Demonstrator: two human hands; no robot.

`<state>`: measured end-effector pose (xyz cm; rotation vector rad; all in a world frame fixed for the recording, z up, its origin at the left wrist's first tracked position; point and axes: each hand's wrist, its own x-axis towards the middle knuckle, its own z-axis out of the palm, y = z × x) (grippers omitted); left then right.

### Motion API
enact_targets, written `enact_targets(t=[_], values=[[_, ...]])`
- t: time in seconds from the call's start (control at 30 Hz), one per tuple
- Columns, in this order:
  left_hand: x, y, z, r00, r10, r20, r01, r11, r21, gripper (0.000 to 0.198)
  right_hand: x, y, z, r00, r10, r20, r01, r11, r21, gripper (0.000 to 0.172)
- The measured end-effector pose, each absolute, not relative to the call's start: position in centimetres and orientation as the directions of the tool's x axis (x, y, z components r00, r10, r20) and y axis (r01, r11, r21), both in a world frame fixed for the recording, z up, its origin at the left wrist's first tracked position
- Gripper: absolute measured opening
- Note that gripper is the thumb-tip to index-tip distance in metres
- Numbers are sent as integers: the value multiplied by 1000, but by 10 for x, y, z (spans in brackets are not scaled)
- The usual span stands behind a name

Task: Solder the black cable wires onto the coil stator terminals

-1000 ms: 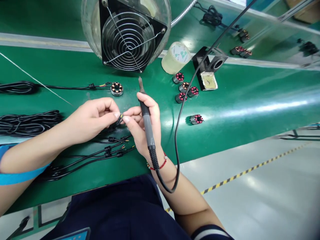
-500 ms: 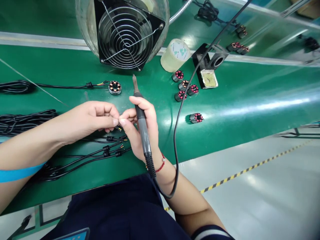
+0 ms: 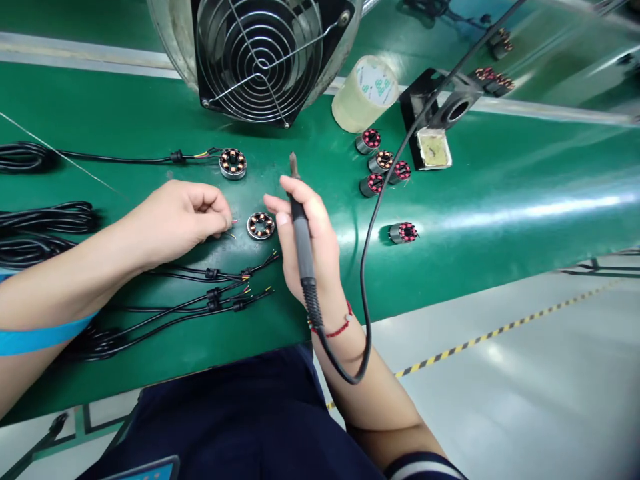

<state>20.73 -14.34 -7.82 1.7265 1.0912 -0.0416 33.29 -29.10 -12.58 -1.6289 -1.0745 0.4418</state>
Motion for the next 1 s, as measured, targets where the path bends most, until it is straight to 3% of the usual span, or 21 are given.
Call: enact_targets(t=[0.27, 0.47, 1.0], values=[[210, -147, -79, 536, 615, -578, 722, 21, 692, 10, 330, -317, -118, 571, 682, 458, 518, 133, -845, 15], [208, -146, -81, 543, 613, -574, 720, 13, 694, 9, 324, -321, -124, 612, 640, 464, 451, 199, -870, 10], [206, -145, -84, 569, 628, -530, 687, -9, 726, 8, 325, -324, -124, 627, 672, 393, 416, 136, -899, 15]])
